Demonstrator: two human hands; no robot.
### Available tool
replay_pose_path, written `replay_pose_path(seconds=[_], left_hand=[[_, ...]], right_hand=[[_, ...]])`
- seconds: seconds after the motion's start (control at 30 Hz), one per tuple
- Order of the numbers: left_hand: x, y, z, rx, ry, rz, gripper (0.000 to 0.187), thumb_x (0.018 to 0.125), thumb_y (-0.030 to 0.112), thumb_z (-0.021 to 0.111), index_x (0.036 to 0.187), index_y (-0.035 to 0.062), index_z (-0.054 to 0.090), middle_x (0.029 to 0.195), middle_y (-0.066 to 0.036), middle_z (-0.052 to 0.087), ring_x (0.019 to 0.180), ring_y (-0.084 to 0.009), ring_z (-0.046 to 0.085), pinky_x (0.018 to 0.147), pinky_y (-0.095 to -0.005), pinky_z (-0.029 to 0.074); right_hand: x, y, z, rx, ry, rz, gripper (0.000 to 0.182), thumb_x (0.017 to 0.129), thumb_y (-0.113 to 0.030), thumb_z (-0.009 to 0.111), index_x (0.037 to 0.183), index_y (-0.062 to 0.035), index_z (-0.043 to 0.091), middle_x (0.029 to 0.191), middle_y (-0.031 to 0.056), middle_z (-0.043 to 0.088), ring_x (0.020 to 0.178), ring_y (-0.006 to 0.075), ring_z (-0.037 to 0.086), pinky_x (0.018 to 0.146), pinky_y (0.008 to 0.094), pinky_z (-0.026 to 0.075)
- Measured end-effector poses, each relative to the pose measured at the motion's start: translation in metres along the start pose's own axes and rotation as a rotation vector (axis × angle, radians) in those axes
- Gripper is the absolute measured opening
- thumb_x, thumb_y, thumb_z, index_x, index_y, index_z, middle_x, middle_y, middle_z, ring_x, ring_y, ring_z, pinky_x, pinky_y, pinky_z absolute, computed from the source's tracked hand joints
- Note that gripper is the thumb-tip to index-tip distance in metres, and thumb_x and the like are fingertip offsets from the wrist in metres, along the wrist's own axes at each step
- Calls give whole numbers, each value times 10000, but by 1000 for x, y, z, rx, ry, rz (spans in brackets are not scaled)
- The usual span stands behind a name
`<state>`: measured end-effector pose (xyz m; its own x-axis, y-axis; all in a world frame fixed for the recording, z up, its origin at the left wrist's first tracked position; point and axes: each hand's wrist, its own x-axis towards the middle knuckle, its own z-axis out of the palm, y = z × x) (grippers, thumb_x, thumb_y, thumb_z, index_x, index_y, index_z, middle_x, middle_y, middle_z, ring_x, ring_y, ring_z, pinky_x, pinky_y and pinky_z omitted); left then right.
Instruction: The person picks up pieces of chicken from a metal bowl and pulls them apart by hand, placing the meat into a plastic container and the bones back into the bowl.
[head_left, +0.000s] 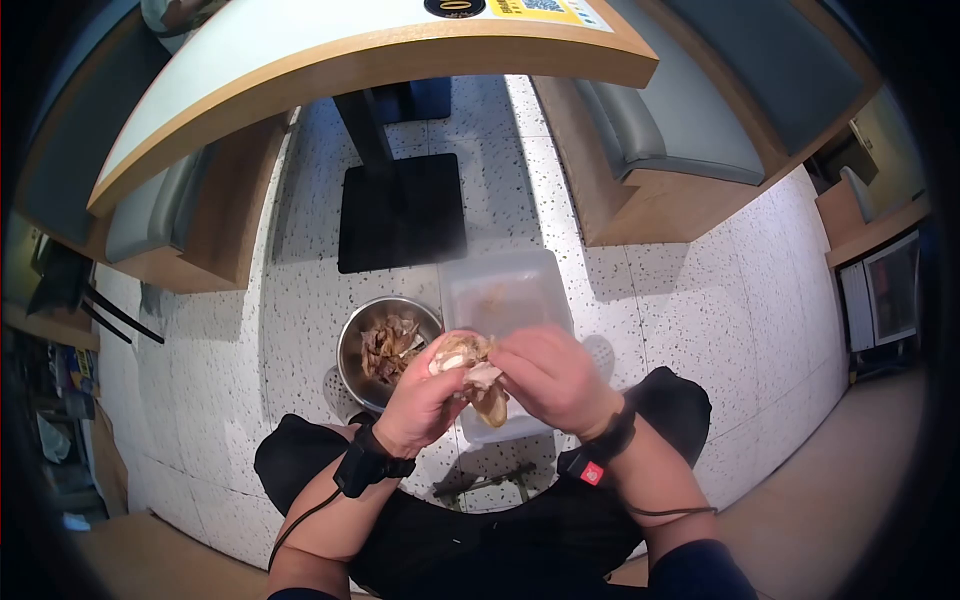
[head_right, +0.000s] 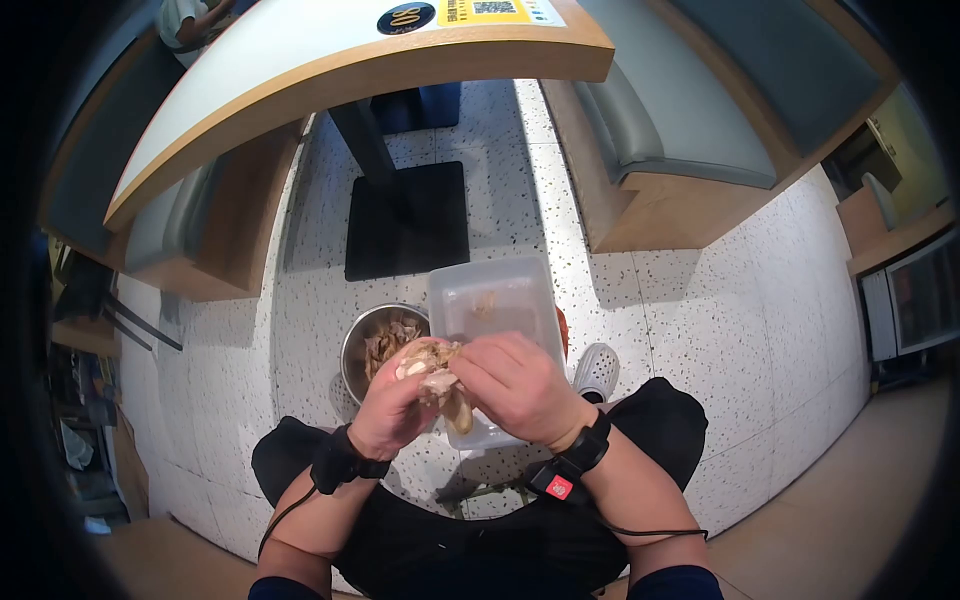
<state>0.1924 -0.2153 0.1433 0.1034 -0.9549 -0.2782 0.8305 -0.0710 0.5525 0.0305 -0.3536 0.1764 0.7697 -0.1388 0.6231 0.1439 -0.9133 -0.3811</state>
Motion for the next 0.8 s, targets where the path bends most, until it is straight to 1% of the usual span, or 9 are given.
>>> replay_pose_path(seconds=[0.1,0.27,0.4,0.47,0.5,0.57,0.67,0.77,0.8], left_hand=[[3,-2,4,66,27,72,425,945,-60,555,1363,-5,501,1241,-106,641,1097,-172,654,942,-300,530],[6,-10,6,159,56,142,424,947,-42,578,1362,1,500,1214,-86,643,1075,-150,644,925,-285,525],[5,-9,8,378,92,160,420,960,-5,627,1360,12,499,1199,-60,638,1099,-117,617,939,-275,517],[3,-8,11,446,99,182,418,964,4,644,1357,16,500,1199,-54,635,1107,-109,608,946,-273,514],[3,-8,13,464,100,191,416,965,8,654,1353,17,503,1202,-54,635,1109,-108,608,949,-274,513],[2,-6,15,480,101,202,414,966,12,664,1349,19,506,1204,-54,635,1111,-107,608,953,-274,513],[1,-5,15,540,90,203,421,958,7,682,1342,19,509,1201,-52,638,1109,-106,610,952,-276,514],[-2,-4,16,619,83,207,425,951,-2,688,1336,15,510,1190,-55,642,1106,-107,613,950,-276,515],[-2,-3,17,665,83,224,433,947,-6,693,1338,13,508,1189,-58,645,1104,-111,618,948,-277,518]], right_hand=[[-2,-2,7,-99,77,59,335,789,-73,761,1108,-16,673,1031,117,676,919,306,667,809,416,548],[-9,1,20,24,136,233,282,840,0,717,1107,-25,629,1031,133,663,913,344,634,812,428,530],[-12,-2,28,36,198,314,235,861,17,692,1083,-11,619,1020,141,653,919,361,625,811,439,521],[-13,-4,32,126,272,431,189,886,18,674,1064,-4,616,1004,155,654,913,367,627,808,436,519],[-13,-7,32,127,271,432,189,886,18,674,1064,-4,616,1004,155,654,913,367,627,808,436,519],[-12,-11,30,233,299,571,117,938,-14,650,1050,0,620,1002,169,663,902,367,634,809,421,519],[-13,-11,31,278,327,640,79,987,-57,625,1037,3,622,975,171,671,859,354,648,786,404,522],[-18,-13,34,397,337,770,98,1015,-90,614,1025,8,618,931,163,673,811,329,657,755,389,524],[-20,-13,35,397,338,769,98,1015,-90,614,1025,8,618,931,163,673,811,329,657,755,389,524]])
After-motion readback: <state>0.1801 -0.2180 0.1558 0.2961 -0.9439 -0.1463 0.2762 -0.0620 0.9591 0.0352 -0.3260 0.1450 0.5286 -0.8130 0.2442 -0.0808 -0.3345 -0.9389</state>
